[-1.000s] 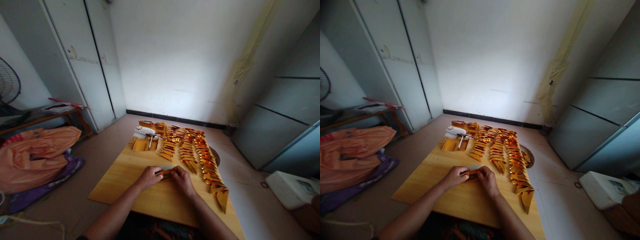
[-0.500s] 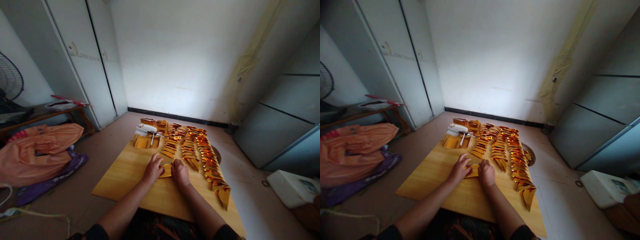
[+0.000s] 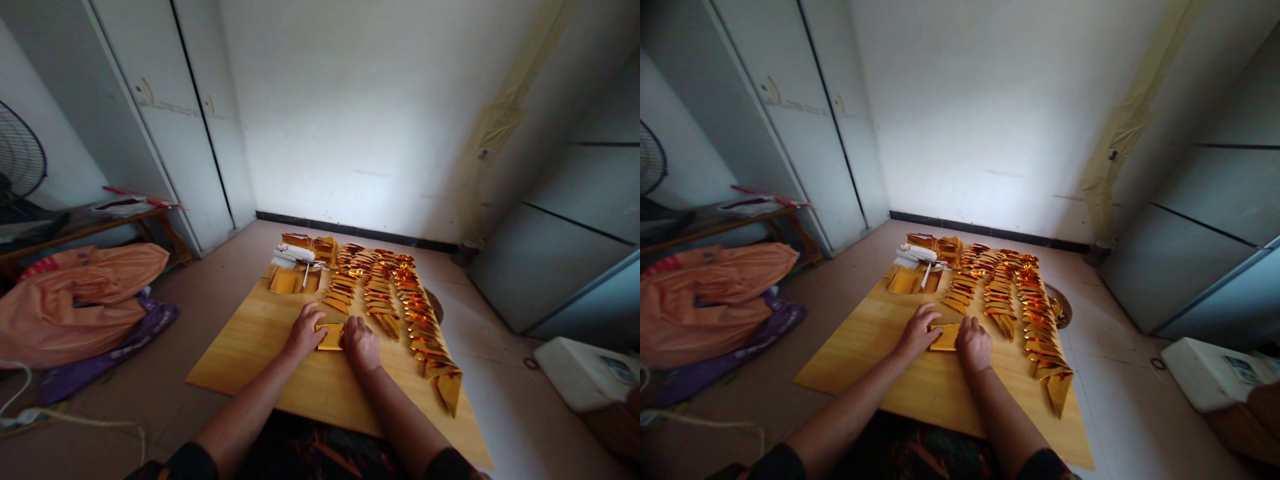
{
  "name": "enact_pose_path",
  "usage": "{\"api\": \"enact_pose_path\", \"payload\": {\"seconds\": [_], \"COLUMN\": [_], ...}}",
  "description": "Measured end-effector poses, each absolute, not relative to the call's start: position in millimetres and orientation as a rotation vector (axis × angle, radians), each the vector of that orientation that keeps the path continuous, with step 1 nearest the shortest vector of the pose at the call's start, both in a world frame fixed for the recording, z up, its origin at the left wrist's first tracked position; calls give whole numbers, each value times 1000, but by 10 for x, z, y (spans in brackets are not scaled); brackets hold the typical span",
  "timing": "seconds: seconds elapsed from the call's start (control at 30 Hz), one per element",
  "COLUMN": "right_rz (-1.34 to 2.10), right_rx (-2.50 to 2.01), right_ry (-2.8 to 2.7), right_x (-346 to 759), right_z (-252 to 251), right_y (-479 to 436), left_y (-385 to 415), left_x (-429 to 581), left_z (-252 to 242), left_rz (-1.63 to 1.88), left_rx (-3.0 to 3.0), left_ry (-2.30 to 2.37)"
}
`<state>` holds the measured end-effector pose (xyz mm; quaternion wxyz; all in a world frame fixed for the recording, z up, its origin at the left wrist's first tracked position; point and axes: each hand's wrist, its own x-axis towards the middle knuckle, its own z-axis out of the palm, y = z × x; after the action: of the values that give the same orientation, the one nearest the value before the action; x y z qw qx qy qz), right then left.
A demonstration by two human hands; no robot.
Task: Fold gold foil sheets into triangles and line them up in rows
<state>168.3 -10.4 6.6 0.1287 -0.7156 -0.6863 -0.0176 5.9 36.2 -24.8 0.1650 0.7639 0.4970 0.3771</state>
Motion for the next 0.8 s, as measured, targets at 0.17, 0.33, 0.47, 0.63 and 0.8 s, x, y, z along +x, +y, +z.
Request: {"api": "enact_pose_path", "payload": {"seconds": [0.17, 0.33, 0.47, 0.63, 0.8], "right_rz": [5, 50, 76, 123, 97], "right_rx": [-2107, -2142, -2204, -2230, -2246], "right_ry": [-1981, -1953, -1892, -1822, -1798], "right_x": [1675, 1707, 1746, 1775, 1777], "right_z": [104, 100, 110, 150, 132], "right_y": [-98, -55, -19, -11, -4], "left_y": [316, 385, 478, 581, 549], "left_x": [16, 71, 118, 120, 162], "left_z": [-250, -247, -194, -48, 186], "left_rz": [993, 1003, 971, 725, 473], "left_rx": [2155, 2208, 2296, 2350, 2395], "left_ry": [1400, 1409, 1321, 1245, 1295]}}
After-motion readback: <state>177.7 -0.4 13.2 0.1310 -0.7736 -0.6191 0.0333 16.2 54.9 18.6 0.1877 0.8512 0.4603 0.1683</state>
